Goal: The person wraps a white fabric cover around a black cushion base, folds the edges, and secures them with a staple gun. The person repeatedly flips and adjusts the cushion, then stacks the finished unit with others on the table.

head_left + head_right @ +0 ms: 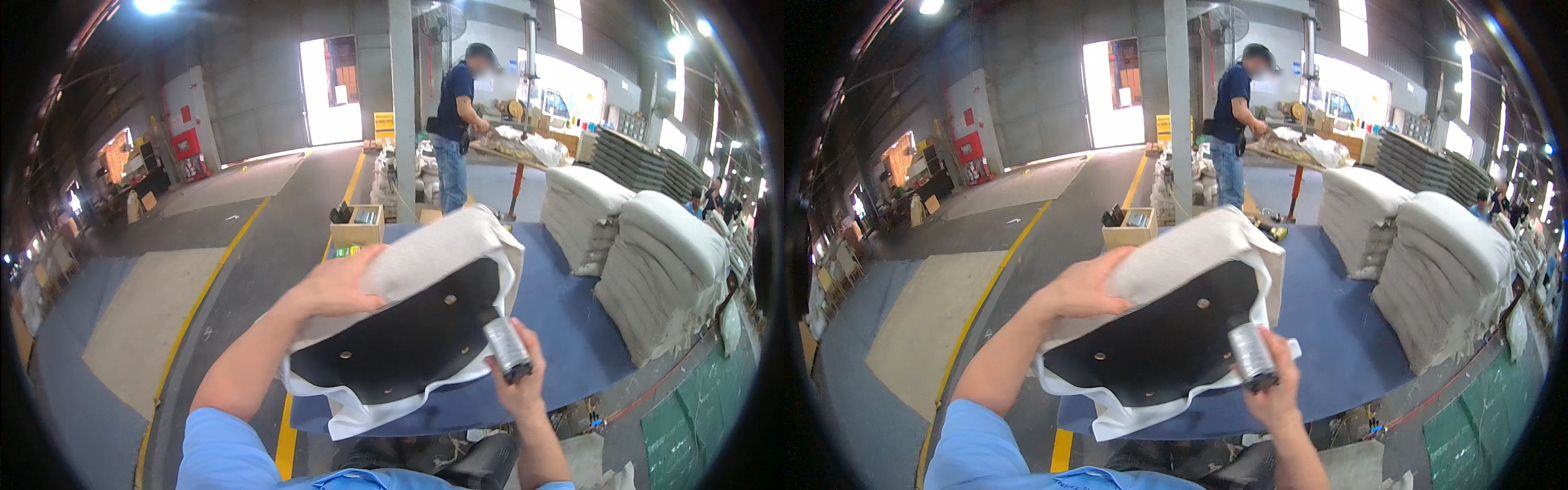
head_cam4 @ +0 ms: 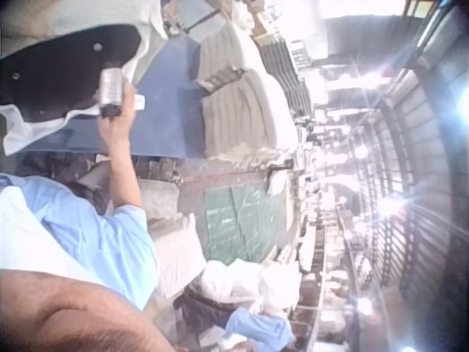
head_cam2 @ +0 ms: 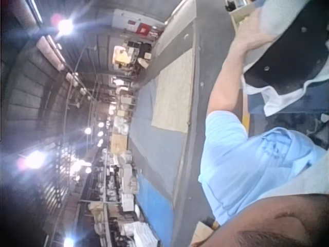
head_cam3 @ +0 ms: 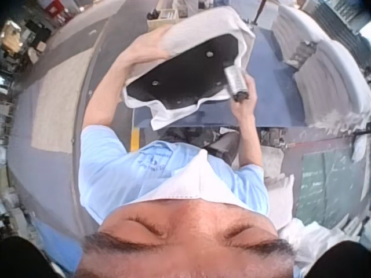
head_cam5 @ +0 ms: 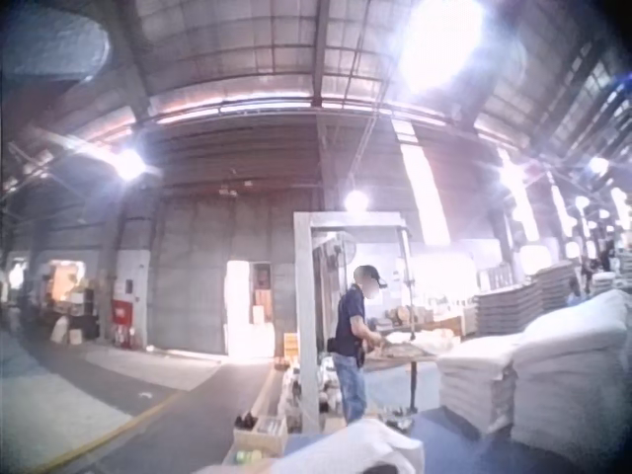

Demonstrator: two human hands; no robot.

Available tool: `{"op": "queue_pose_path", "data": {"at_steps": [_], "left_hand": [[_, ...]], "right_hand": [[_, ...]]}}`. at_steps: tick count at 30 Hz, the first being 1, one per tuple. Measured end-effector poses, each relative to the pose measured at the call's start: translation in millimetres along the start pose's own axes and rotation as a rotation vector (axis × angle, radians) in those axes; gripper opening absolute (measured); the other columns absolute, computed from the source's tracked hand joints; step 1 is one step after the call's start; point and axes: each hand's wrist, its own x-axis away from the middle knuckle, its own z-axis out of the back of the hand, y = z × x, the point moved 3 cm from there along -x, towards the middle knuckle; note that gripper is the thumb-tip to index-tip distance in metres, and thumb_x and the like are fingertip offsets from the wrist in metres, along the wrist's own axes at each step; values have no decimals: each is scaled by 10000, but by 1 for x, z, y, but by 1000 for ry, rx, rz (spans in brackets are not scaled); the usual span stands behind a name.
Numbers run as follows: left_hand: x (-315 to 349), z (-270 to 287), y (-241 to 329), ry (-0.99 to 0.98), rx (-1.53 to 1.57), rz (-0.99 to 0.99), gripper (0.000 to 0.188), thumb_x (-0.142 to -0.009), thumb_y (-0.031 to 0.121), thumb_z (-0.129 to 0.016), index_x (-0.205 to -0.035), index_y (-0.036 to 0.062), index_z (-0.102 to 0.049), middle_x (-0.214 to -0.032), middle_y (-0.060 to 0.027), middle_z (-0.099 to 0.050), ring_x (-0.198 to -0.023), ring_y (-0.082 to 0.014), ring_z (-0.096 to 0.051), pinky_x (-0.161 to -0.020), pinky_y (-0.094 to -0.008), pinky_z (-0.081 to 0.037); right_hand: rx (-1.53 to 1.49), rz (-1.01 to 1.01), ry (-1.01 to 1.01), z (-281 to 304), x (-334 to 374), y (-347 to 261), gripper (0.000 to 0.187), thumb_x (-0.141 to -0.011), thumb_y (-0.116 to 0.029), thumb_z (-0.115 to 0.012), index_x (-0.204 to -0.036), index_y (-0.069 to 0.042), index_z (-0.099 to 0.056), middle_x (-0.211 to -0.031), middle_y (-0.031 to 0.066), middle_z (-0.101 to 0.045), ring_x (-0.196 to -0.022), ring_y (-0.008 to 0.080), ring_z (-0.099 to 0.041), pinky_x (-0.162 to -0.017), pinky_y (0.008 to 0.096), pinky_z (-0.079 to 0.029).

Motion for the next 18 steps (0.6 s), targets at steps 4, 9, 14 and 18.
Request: {"op": "queue_pose_path", "data": {"at_steps": [4,9,14,18], "left_hand": [[62,6,-53,205,231,92,861,-775,291,-832,-1533,106,-466,-1376,-150,-656,-1279,-295,-627,-1103,-406,-465],[130,-1,-56,332,349,229,801,-767,210,-858,-1483,78,-523,-1337,-123,-664,-1249,-210,-626,-1086,-378,-464],[143,-8,-30,400,312,230,753,-807,212,-837,-1471,59,-518,-1347,-165,-662,-1239,-257,-650,-1078,-390,-478],[96,-5,27,203,36,219,808,-877,329,-787,-1535,55,-406,-1387,-238,-627,-1268,-373,-633,-1091,-452,-476]], "right_hand": [[392,-226,-57,51,24,83,696,-824,-59,-827,-1463,-80,-550,-1319,194,-587,-1159,400,-652,-971,442,-536],[750,-536,-200,83,84,191,784,-774,16,-760,-1496,-168,-517,-1402,173,-521,-1144,423,-657,-941,496,-568],[966,-641,-412,58,110,221,847,-795,-47,-800,-1545,-250,-461,-1450,190,-465,-1245,410,-586,-967,499,-558],[820,-477,-397,44,82,180,859,-862,-101,-784,-1612,-193,-375,-1456,216,-497,-1280,380,-569,-966,473,-553]]}}
